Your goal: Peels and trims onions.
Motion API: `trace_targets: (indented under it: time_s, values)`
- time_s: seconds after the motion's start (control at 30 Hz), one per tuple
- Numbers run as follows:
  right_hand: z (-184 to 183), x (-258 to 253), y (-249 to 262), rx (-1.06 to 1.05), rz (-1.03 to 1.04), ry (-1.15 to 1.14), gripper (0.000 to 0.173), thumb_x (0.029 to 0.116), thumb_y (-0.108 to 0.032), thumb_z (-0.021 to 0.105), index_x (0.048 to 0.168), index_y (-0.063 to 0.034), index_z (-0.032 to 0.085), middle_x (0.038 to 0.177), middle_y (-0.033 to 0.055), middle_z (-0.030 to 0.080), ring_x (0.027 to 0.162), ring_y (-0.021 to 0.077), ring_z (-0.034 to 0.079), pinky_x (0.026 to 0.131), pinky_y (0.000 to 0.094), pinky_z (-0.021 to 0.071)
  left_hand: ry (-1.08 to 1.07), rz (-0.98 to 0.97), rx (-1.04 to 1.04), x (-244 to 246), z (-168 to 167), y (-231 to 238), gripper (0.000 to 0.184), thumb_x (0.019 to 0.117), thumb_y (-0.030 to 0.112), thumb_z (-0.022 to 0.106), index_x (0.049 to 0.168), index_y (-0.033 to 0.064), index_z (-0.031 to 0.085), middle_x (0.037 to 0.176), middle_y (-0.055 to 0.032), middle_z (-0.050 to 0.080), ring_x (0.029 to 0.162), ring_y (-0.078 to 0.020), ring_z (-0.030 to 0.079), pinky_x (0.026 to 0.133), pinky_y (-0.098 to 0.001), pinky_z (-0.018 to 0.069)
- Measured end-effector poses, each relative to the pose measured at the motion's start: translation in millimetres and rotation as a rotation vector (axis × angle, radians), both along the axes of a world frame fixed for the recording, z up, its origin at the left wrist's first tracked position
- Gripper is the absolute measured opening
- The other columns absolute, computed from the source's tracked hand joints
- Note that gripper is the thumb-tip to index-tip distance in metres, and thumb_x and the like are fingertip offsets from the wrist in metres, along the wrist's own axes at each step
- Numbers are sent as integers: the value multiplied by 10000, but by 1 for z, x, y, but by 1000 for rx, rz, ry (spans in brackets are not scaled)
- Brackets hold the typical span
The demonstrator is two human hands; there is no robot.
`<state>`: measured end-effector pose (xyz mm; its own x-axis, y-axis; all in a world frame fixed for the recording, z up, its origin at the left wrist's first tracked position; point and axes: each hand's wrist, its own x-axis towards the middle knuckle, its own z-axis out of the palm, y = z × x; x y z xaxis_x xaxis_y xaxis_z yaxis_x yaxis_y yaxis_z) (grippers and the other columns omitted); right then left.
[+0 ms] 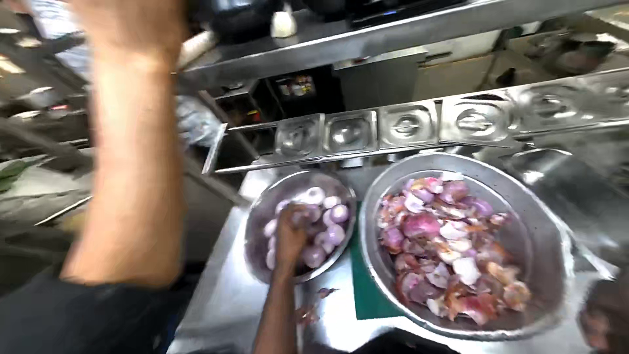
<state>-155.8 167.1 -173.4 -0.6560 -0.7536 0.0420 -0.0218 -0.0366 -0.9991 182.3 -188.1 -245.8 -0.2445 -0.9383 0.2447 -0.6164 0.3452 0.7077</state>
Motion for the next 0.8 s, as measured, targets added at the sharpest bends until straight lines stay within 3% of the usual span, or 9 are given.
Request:
trace_targets:
  time_s: [0.07, 0.13, 0.2, 0.3, 0.4, 0.43, 0.53, 0.67, 0.8]
  values:
    - [-15, -7, 2, -161, 38, -201, 389, 980, -608, 568, 861, -253, 678, 638, -71, 636, 477, 60, 608, 456, 243, 564, 117, -39, -124, -21, 2, -1, 281, 1019, 131, 537, 1204, -52, 642, 1382, -245, 571, 1346, -355, 512, 1134, -537, 408]
    - [-29, -4, -3, -362, 33, -414, 479, 969, -643, 524, 851, -211, 694, 603, -48, 603, 463, 69, 599, 437, 256, 552, 281, -140, -217, -58, 11, 9, 283, 1029, 163, 503, 1160, -46, 641, 1344, -196, 599, 1281, -264, 567, 1066, -442, 483]
    - [-30, 9, -8, -424, -65, -509, 562, 964, -700, 463, 785, -211, 675, 549, -50, 570, 438, 73, 585, 424, 266, 540, 287, -395, -187, -101, 27, 27, 290, 1045, 203, 496, 1129, -19, 662, 1285, -149, 640, 1192, -210, 626, 998, -412, 542]
    - [-39, 30, -9, -425, -116, -561, 592, 966, -723, 424, 773, -221, 674, 554, -48, 579, 444, 80, 589, 426, 271, 535, -149, -815, -39, -158, 47, 48, 289, 1018, 292, 587, 1217, 110, 691, 1218, -65, 685, 1104, -191, 666, 963, -468, 559]
    - [-60, 49, -2, -431, -58, -603, 565, 982, -688, 424, 822, -215, 688, 602, -44, 613, 469, 81, 604, 439, 275, 545, -683, -1011, 44, -199, 50, 61, 481, 941, 395, 708, 1375, 217, 602, 1310, -65, 645, 1122, -287, 662, 912, -589, 544]
    - [-66, 53, 0, -447, -46, -616, 558, 991, -672, 430, 835, -201, 685, 606, -35, 613, 470, 89, 607, 436, 283, 546, -763, -1033, 28, -206, 49, 61, 496, 927, 401, 718, 1372, 217, 599, 1303, -75, 642, 1106, -302, 662, 884, -597, 542]
    - [-80, 59, 8, -477, -74, -619, 553, 1003, -657, 424, 857, -189, 678, 608, -15, 615, 476, 109, 618, 441, 298, 556, -835, -1063, 80, -214, 55, 48, 471, 969, 417, 658, 1369, 174, 609, 1264, -105, 673, 1155, -312, 650, 958, -619, 500]
    - [-79, 53, 11, -494, -110, -640, 545, 1012, -640, 422, 847, -192, 684, 623, -13, 631, 492, 106, 633, 452, 284, 564, -537, -922, 156, -214, 55, 30, 438, 1018, 342, 606, 1372, 84, 588, 1147, -180, 705, 1048, -338, 694, 943, -602, 529]
    - [-72, 44, 11, -498, -87, -600, 533, 1011, -634, 426, 853, -199, 689, 635, -19, 643, 503, 97, 640, 465, 276, 568, -84, -782, 205, -205, 60, 28, 494, 1053, 310, 553, 1471, 59, 473, 1372, -141, 603, 1013, -205, 710, 878, -414, 609]
